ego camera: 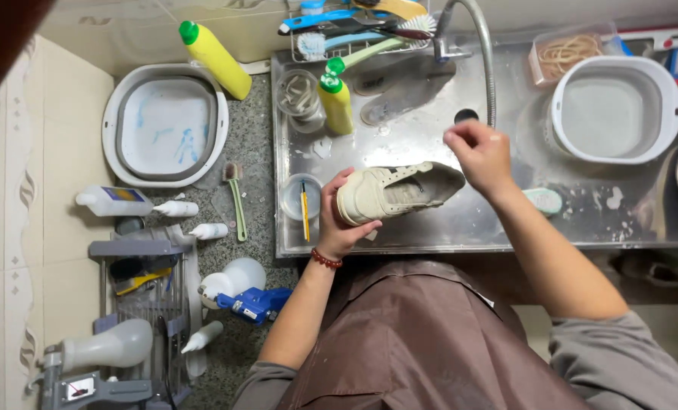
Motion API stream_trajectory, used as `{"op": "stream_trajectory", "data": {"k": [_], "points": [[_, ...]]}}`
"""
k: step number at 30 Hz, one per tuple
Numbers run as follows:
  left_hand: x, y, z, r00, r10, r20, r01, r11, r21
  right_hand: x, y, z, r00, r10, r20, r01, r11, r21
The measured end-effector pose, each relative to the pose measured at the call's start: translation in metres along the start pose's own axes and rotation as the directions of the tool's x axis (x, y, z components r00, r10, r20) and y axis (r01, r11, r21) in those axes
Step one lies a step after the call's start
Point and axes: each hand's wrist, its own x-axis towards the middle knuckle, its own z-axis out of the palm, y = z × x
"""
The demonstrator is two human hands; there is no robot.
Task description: Cleaning a pair of sneakers using a brush and soap in a sink.
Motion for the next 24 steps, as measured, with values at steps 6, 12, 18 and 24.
{"op": "stream_trajectory", "data": {"k": [6, 12, 18, 24], "points": [[0.03, 0.03, 0.023, 0.929, 0.199, 0.312, -0.313, 0.872, 0.376, -0.077, 0.011, 0.008, 0.932, 0.306, 0.193, -0.29, 0.951, -0.108], [0.017, 0.002, 0.046, 0.887, 0.178, 0.426, -0.292, 0.931, 0.22, -0.1, 0.053, 0.016, 0.934, 0.188, 0.305, -0.336, 0.755, 0.563], [0.019, 0.022, 0.078, 0.804, 0.271, 0.528, -0.443, 0.867, 0.229, -0.123, 0.056, 0.007, 0.936, 0.289, 0.203, -0.345, 0.626, 0.699], [0.023, 0.02, 0.087, 0.79, 0.279, 0.546, -0.427, 0.89, 0.162, -0.128, 0.063, -0.003, 0.952, 0.265, 0.152, -0.295, 0.669, 0.682]]}}
